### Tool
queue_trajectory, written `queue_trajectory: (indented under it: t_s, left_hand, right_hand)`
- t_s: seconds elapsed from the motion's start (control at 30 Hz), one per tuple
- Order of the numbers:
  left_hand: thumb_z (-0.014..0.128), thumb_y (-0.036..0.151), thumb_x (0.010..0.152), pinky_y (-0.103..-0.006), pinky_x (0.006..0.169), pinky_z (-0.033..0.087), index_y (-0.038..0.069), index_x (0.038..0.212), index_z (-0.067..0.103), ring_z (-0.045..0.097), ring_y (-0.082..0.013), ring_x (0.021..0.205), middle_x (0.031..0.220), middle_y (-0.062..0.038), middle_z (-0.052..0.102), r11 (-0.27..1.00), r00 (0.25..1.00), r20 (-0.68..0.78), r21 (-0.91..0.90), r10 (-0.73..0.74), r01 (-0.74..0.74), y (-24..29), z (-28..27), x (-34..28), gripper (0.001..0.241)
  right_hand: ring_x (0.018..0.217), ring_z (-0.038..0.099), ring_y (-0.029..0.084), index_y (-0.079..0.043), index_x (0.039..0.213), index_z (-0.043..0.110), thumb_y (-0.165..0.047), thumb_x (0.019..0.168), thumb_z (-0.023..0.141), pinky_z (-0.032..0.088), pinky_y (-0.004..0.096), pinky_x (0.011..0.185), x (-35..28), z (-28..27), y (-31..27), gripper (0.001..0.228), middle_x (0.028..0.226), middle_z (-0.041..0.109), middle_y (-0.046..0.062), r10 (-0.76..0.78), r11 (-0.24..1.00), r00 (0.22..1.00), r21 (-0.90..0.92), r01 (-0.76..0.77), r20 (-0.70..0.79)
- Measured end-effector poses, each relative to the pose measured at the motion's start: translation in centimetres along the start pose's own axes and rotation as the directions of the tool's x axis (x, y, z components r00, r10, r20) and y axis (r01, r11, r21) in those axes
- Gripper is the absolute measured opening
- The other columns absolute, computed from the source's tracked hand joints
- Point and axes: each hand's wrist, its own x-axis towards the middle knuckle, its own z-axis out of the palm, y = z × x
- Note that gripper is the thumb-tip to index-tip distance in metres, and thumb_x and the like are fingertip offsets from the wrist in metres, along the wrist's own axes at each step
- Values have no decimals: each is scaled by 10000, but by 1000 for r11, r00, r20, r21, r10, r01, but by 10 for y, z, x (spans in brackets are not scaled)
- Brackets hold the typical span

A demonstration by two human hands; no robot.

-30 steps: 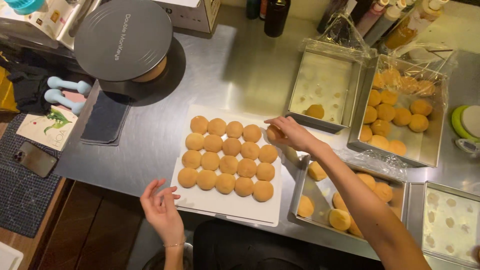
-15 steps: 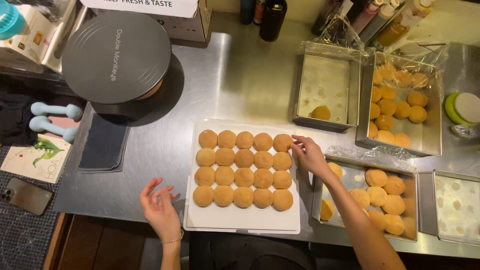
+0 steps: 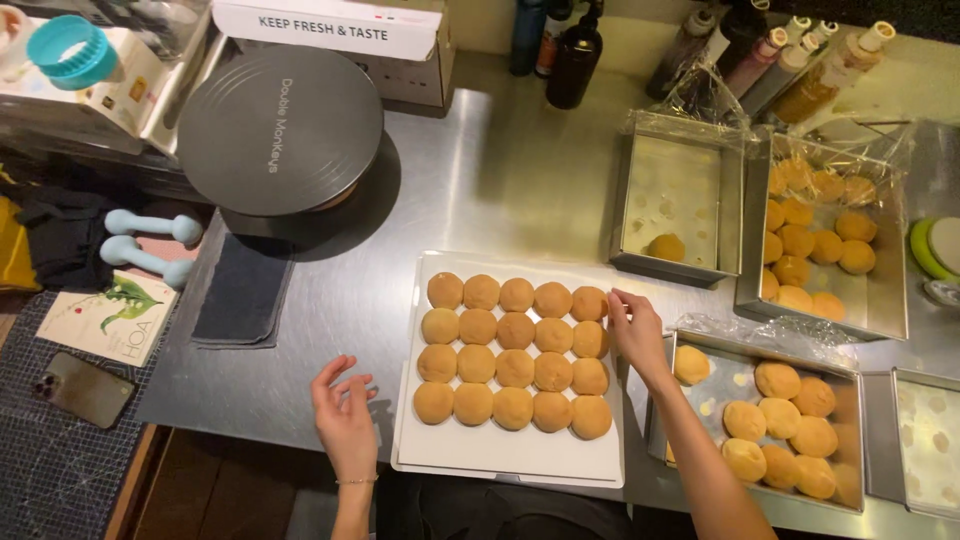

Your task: Arranging small pastries from baking pans onto a white board in a grid pattern.

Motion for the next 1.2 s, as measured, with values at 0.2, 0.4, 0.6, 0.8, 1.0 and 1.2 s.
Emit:
queue_trajectory:
  t_s: [0.2,0.4,0.6,0.8,1.0,1.2]
  left_hand:
    - [559,38,994,-297,795,571,-8,1331,518,676,-176,983,1304,-128,621,996,996,15,-5,-90,91,-2,6,-9,343]
    - [594,116,977,-302,787,589,13,1313,539,703,-173,961,1282,-113,658,995,996,58,72,-72,68,-14,4,-18,356]
    - [624,201,986,-348,838,578,52,1273,590,699,-232,1010,1251,-108,681,922,993,104,387,-58,14,-13,10,-63,325]
    - [618,192,966,-382,951,537,40,1352,514,645,-281,1169,1337,-153,597,927,995,-73,364,-66,88,-35,31,-141,428]
    - [633,147,972,-407,1014,492,-8,1434,447,574,-328,1264,1374,-217,551,917,991,-106,398,85,-36,-71,43,-179,521]
    - [672,151,962,-331,745,569,60,1329,592,703,-204,780,888,-119,712,929,964,-265,358,6,93,-27,34,-188,387]
  right_hand:
    - [945,715,322,26,1184,733,-366,1054,569,546,417,838,9,28,37,445,1054,730,240,-5,996,1000,-85,4,-19]
    - [893,765,277,0,1207,712,-376,1052,529,574,386,831,11,4,18,446,1002,765,213,31,999,984,-31,-26,173]
    - [1035,696,271,-22,1360,647,-314,1081,488,537,381,913,-42,-26,-6,433,1264,657,205,-143,984,989,114,139,26]
    - [1197,623,225,45,1404,532,-259,1110,372,527,367,982,-134,-43,-1,452,1393,591,157,-113,852,992,518,73,46]
    - [921,719,253,12,1445,558,-333,1118,352,579,350,836,-201,19,180,518,1107,726,264,-88,702,889,661,-264,448]
    - [981,681,316,-32,1452,458,-372,1039,428,564,446,852,-236,-5,161,536,1201,648,223,274,517,563,375,-770,779]
